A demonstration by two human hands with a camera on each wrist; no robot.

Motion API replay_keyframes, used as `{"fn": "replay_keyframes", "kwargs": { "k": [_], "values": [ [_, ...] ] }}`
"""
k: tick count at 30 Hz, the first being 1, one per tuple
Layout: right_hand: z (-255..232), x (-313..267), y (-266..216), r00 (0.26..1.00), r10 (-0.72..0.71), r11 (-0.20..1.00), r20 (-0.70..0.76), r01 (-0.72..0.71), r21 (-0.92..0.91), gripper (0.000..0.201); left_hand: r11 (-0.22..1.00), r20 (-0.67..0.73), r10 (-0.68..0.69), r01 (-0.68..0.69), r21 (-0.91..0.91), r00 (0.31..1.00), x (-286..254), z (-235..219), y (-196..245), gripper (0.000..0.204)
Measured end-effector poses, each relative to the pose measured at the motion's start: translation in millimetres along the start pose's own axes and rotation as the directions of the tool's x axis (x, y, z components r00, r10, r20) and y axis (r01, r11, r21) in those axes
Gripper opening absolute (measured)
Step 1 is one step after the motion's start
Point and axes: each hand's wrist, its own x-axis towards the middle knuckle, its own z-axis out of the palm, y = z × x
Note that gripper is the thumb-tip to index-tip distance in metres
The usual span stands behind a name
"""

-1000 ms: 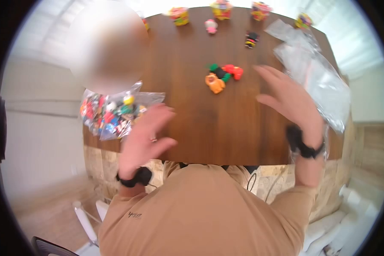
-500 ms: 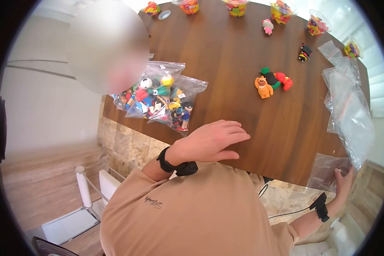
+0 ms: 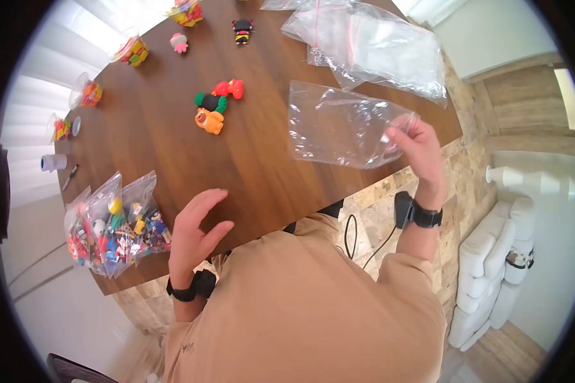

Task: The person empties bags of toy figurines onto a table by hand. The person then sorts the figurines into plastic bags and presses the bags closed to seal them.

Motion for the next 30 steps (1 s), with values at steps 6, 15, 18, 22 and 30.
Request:
{"fn": "replay_keyframes", "kwargs": {
  "k": [6, 15, 18, 22, 30],
  "values": [
    [99, -14, -6, 0.917, -0.18, 0.946, 0.357, 0.062, 0.319, 0.01, 0.93, -0.276, -0.149, 0.039, -0.366, 0.95, 31, 16, 23, 0.078],
    [224, -26, -25, 0.671, -0.249, 0.818, 0.698, -0.24, 0.523, 0.019, 0.958, -0.367, 0.276, -0.225, 0.176, 0.888, 19, 9, 29, 0.033],
    [232, -31, -41, 0.587, -0.174, 0.835, 0.791, -0.338, 0.435, 0.022, 0.962, -0.347, 0.185, -0.097, 0.255, 0.919, 14, 8, 12, 0.031],
    [235, -22, -28, 0.605, -0.125, 0.967, 0.786, -0.103, 0.233, 0.02, 0.991, -0.386, 0.135, -0.128, 0.042, 0.913, 7, 11, -1, 0.013],
    [229, 18, -64, 0.705, -0.133, 0.9, 0.697, 0.381, -0.214, 0.023, 0.986, -0.579, -0.109, 0.015, -0.164, 0.808, -1, 0, -7, 0.007]
  ]
}}
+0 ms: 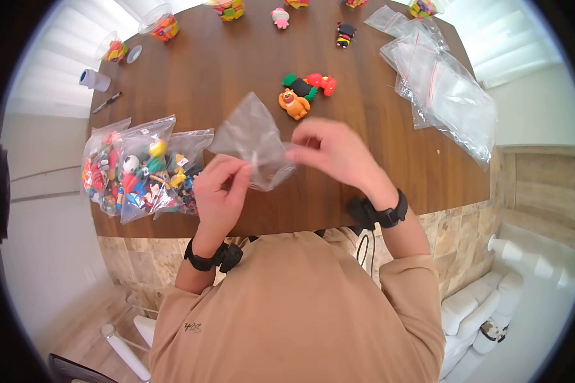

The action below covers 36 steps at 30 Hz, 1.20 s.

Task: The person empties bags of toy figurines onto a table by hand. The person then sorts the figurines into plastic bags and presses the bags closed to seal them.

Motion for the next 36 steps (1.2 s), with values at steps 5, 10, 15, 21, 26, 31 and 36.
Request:
{"fn": "replay_keyframes", "kwargs": {
  "k": [5, 10, 15, 21, 26, 31, 36],
  "values": [
    [1, 41, 11, 0.902, -0.424, 0.653, -0.088, 0.237, -0.719, 0.042, 0.962, -0.148, 0.17, -0.131, 0.239, 0.974, 1, 6, -3, 0.006],
    [1, 43, 10, 0.94, -0.34, 0.638, 0.039, 0.261, -0.724, 0.044, 0.905, 0.004, 0.168, -0.156, 0.396, 0.986, 5, 7, -7, 0.005],
    [-12, 31, 18, 0.907, -0.4, 0.659, 0.133, 0.385, -0.646, 0.042, 0.931, -0.041, 0.098, -0.076, 0.357, 0.994, 14, 7, -6, 0.005],
    [-21, -5, 13, 0.967, -0.247, 0.883, 0.059, 0.25, -0.398, 0.025, 0.96, -0.109, 0.096, -0.063, 0.272, 0.989, 18, 12, -2, 0.004],
    [-12, -24, 1, 0.974, 0.182, 0.874, 0.137, -0.224, 0.432, 0.025, 0.969, -0.068, 0.114, -0.096, 0.228, 0.991, 21, 24, 11, 0.004],
    [14, -10, 12, 0.985, 0.163, 0.868, 0.057, -0.17, 0.466, 0.024, 0.961, -0.022, 0.15, -0.14, 0.239, 0.988, 20, 28, 15, 0.004],
    [28, -1, -3, 0.986, 0.087, 0.879, 0.143, -0.144, 0.455, 0.025, 0.966, -0.093, 0.176, -0.154, 0.206, 0.98, 18, 29, 13, 0.004]
  ]
}}
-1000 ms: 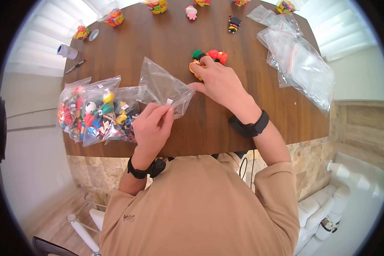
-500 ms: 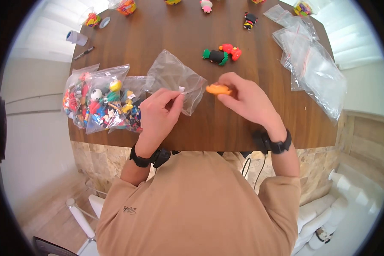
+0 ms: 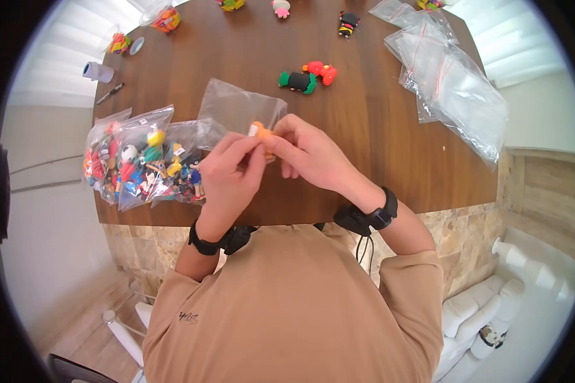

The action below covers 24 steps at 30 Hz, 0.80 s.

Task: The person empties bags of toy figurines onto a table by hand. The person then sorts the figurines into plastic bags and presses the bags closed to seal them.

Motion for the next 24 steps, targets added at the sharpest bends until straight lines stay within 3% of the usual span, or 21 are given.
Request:
{"fn": "replay_keyframes", "kwargs": {
  "k": [2, 4, 5, 7, 8, 9, 10, 11, 13, 14, 16, 17, 19, 20, 21, 22, 23, 24],
  "values": [
    [1, 2, 0, 0.998, -0.03, 0.997, 0.063, 0.025, 0.076, 0.023, 1.0, -0.041, -0.029, 0.028, -0.001, 0.999, 1, -7, -4, 0.004],
    [0, -1, -14, 0.992, -0.004, 0.948, 0.125, 0.043, -0.315, 0.029, 0.997, -0.019, -0.083, 0.083, 0.001, 0.996, 2, -11, -7, 0.008],
    [-4, 0, -15, 0.992, -0.005, 0.947, 0.127, 0.045, -0.318, 0.029, 0.996, -0.023, -0.084, 0.084, 0.001, 0.996, 3, -11, -8, 0.008],
    [-17, 6, -18, 0.992, -0.035, 0.861, 0.122, 0.092, -0.5, 0.034, 0.998, -0.016, -0.062, 0.063, 0.03, 0.998, 4, -11, -10, 0.005],
    [-23, 10, -21, 0.995, -0.099, 0.859, 0.0, 0.085, -0.505, 0.025, 0.997, -0.02, -0.064, 0.065, 0.03, 0.998, 4, -10, -12, 0.005],
    [-34, 23, -17, 0.926, -0.376, 0.661, -0.043, 0.236, -0.712, 0.025, 0.999, 0.002, -0.029, 0.029, 0.047, 1.0, 4, -7, -16, 0.005],
    [-44, 38, -10, 0.781, -0.624, 0.393, -0.016, 0.296, -0.871, 0.025, 0.998, 0.031, 0.008, -0.01, 0.061, 0.999, 3, -5, -20, 0.004],
    [-53, 48, -5, 0.781, -0.625, 0.397, -0.022, 0.293, -0.87, 0.025, 0.998, 0.037, 0.011, -0.013, 0.062, 0.999, 2, -3, -22, 0.004],
    [-64, 63, -1, 0.751, -0.636, -0.043, 0.18, 0.198, -0.979, 0.026, 0.998, 0.08, -0.014, 0.009, 0.062, 0.997, 3, 1, -24, 0.003],
    [-65, 64, -1, 0.748, -0.64, -0.044, 0.177, 0.195, -0.98, 0.026, 0.998, 0.08, -0.008, 0.003, 0.062, 0.997, 4, 0, -24, 0.003],
    [-65, 67, -2, 0.821, -0.538, -0.042, 0.19, 0.199, -0.979, 0.029, 0.996, 0.081, -0.016, 0.009, 0.086, 0.997, 4, -1, -23, 0.003],
    [-65, 65, -1, 0.821, -0.538, -0.042, 0.191, 0.2, -0.979, 0.029, 0.996, 0.08, -0.016, 0.009, 0.086, 0.997, 4, -2, -23, 0.003],
    [-69, 54, -1, 0.788, -0.605, 0.278, 0.116, 0.346, -0.896, 0.024, 0.989, 0.078, -0.145, 0.145, 0.005, 0.986, 6, -5, -21, 0.004],
    [-72, 47, -4, 0.79, -0.599, 0.276, 0.128, 0.354, -0.893, 0.024, 0.988, 0.07, -0.156, 0.156, 0.005, 0.985, 7, -6, -21, 0.004],
    [-78, 37, -8, 0.905, -0.412, 0.781, -0.108, 0.29, -0.553, 0.024, 0.99, 0.033, -0.137, 0.138, -0.013, 0.99, 9, -5, -23, 0.005],
    [-80, 28, -9, 0.978, -0.095, 0.995, -0.188, 0.094, -0.012, 0.025, 0.992, -0.007, -0.124, 0.123, -0.029, 0.992, 10, -4, -24, 0.005],
    [-79, 18, -5, 0.978, -0.118, 0.972, -0.172, 0.149, 0.18, 0.031, 0.989, -0.017, -0.142, 0.142, -0.03, 0.99, 10, -3, -24, 0.005],
    [-78, 11, -6, 0.98, -0.109, 0.974, -0.164, 0.138, 0.177, 0.031, 0.99, -0.023, -0.134, 0.133, -0.048, 0.991, 13, -2, -21, 0.004]
  ]
}}
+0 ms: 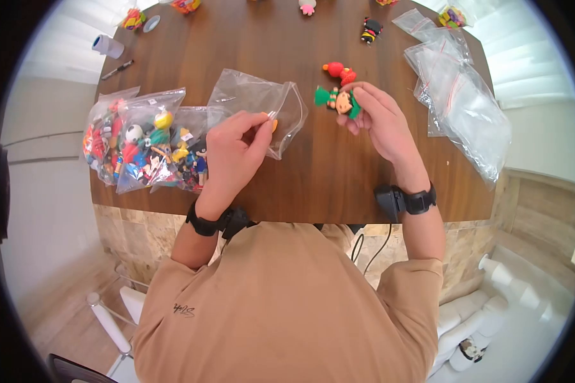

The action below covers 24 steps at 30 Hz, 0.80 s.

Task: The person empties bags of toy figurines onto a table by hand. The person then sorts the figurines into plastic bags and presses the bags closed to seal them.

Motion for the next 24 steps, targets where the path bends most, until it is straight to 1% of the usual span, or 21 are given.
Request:
{"fn": "replay_keyframes", "kwargs": {
  "k": [2, 3, 5, 6, 7, 8, 10, 12, 14, 15, 16, 17, 18, 20, 21, 22, 23, 24],
  "values": [
    [-1, -12, -8, 0.991, 0.108, 0.99, 0.077, -0.114, 0.08, 0.035, 1.0, 0.006, 0.009, -0.009, -0.022, 1.0, 3, 6, 3, 0.004],
    [1, -13, -10, 0.991, 0.111, 0.989, 0.069, -0.117, 0.087, 0.035, 0.999, 0.017, 0.012, -0.012, -0.037, 1.0, 3, 8, 4, 0.004],
    [9, -11, -12, 0.972, 0.169, 0.98, 0.166, -0.149, -0.129, 0.035, 0.999, 0.046, 0.02, -0.018, -0.046, 0.999, 2, 11, 7, 0.003],
    [15, -10, -13, 0.973, 0.165, 0.982, 0.162, -0.147, -0.115, 0.035, 0.997, 0.041, 0.009, -0.006, -0.076, 0.999, 2, 12, 9, 0.003],
    [24, -7, -14, 0.97, 0.162, 0.975, 0.183, -0.128, -0.183, 0.036, 0.994, 0.032, -0.004, 0.007, -0.105, 0.999, 2, 12, 11, 0.003],
    [30, -3, -14, 0.965, 0.161, 0.962, 0.208, -0.106, -0.252, 0.037, 0.996, 0.033, -0.004, 0.007, -0.094, 0.999, 2, 11, 10, 0.003],
    [36, 6, -10, 0.958, 0.145, 0.972, 0.246, -0.091, -0.217, 0.035, 0.996, 0.044, 0.022, -0.018, -0.091, 0.999, 1, 8, 7, 0.005],
    [41, 14, -1, 0.952, 0.129, 0.98, 0.278, -0.081, -0.18, 0.034, 0.996, 0.019, 0.004, -0.002, -0.088, 1.0, 0, 7, 8, 0.004],
    [48, 21, 8, 0.985, 0.127, 0.973, 0.116, -0.101, -0.207, 0.03, 0.996, 0.002, -0.005, 0.005, -0.091, 1.0, 0, 3, 11, 0.003],
    [53, 21, 8, 0.986, 0.121, 0.974, 0.113, -0.097, -0.203, 0.03, 0.999, -0.025, 0.009, -0.01, -0.049, 1.0, 0, 3, 13, 0.004],
    [58, 21, 6, 0.993, 0.095, 0.933, 0.073, -0.064, -0.353, 0.03, 1.0, -0.054, 0.024, -0.025, -0.012, 0.998, 0, 3, 15, 0.004],
    [64, 19, 5, 0.997, 0.064, 0.867, 0.034, -0.039, -0.496, 0.03, 0.999, -0.051, 0.03, -0.031, -0.015, 0.998, -1, 4, 15, 0.004],
    [70, 18, 4, 0.998, 0.057, 0.866, 0.026, -0.037, -0.499, 0.03, 0.998, -0.051, 0.039, -0.041, -0.039, 0.998, -2, 5, 13, 0.005],
    [78, 15, 4, 0.997, 0.063, 0.897, 0.042, -0.038, -0.439, 0.032, 0.995, -0.042, 0.061, -0.064, -0.079, 0.997, 0, 7, 14, 0.006],
    [77, 15, 8, 0.997, 0.028, 0.908, 0.078, 0.007, -0.418, 0.03, 0.995, -0.062, 0.046, -0.051, -0.087, 0.997, 1, 5, 15, 0.006],
    [75, 13, 6, 0.998, 0.024, 0.907, 0.065, 0.005, -0.422, 0.03, 0.995, -0.082, 0.029, -0.037, -0.094, 0.996, 2, 3, 16, 0.007],
    [72, 13, 4, 0.983, 0.045, 0.898, 0.178, 0.039, -0.438, 0.028, 0.994, -0.106, 0.05, -0.06, -0.089, 0.993, 3, 1, 14, 0.009],
    [70, 12, 2, 0.953, 0.069, 0.889, 0.295, 0.075, -0.451, 0.027, 0.993, -0.108, 0.053, -0.063, -0.096, 0.993, 4, 1, 14, 0.009]
  ]
}}
